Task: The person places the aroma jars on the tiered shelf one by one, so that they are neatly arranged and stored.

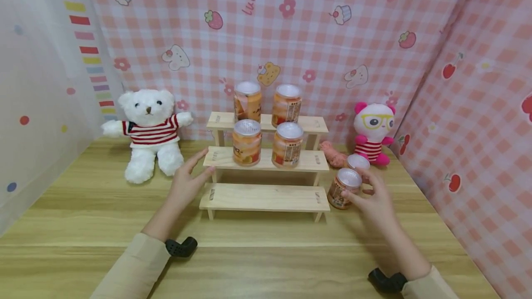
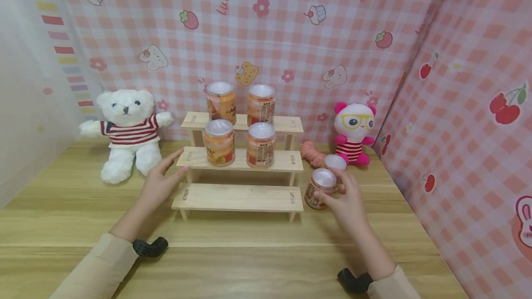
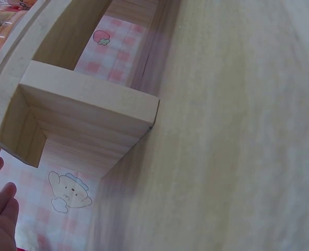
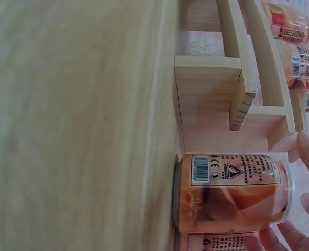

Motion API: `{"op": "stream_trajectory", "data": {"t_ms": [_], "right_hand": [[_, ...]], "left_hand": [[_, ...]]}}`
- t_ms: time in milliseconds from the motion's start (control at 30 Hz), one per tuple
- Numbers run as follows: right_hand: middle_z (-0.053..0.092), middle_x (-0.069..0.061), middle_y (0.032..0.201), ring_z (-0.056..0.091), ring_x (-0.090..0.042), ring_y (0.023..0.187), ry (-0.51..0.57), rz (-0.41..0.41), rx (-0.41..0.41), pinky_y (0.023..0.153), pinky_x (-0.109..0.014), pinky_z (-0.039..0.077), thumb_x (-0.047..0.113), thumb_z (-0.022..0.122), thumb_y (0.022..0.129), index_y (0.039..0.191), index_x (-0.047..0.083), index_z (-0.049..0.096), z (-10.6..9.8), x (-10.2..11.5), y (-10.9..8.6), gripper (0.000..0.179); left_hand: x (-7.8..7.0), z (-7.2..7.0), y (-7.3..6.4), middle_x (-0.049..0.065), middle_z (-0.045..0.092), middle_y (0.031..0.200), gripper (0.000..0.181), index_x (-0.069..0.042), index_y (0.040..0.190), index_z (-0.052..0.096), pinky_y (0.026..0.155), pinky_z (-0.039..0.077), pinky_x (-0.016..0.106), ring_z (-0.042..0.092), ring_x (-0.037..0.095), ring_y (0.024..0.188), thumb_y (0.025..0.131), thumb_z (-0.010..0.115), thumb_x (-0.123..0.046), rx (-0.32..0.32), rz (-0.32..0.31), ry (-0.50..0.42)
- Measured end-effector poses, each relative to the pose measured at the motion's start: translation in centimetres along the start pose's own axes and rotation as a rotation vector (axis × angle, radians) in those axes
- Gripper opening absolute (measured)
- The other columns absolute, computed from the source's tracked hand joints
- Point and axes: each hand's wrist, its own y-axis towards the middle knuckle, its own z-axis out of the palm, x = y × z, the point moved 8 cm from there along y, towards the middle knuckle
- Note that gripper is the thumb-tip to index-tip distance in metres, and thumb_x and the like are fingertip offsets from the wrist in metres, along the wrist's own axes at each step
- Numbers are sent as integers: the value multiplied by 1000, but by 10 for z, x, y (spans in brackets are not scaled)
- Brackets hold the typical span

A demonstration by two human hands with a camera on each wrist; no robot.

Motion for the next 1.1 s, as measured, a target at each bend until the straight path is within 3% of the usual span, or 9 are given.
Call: {"op": "stream_trajectory", "data": {"t_ms": [167,433,667,1100], "right_hand": [[48,-22,129,48,-30,110,8,18,7,84,-43,48,8,81,77,136,-3,47,2,-8,0,69],[48,-25,128,49,-31,108,24,39,25,84,-45,49,6,81,77,136,-5,45,11,-21,-1,70],[47,-22,121,45,-23,104,43,49,-19,79,-21,49,2,82,74,136,-3,46,14,-27,-3,71],[46,-22,117,48,-27,104,18,86,-128,74,-7,41,-1,83,71,133,-1,49,18,-30,-4,70]], "left_hand": [[2,0,1,23,37,146,56,1,142,42,108,26,56,28,40,136,93,64,-15,4,-3,-10],[38,3,10,14,39,147,59,-12,144,46,109,25,54,29,33,137,92,66,-31,-21,15,3],[40,4,11,16,39,147,59,-12,144,45,109,26,55,30,34,137,92,67,-30,-23,18,2],[40,3,11,14,40,147,58,-12,143,46,109,26,53,30,32,137,92,67,-30,-29,18,4]]}}
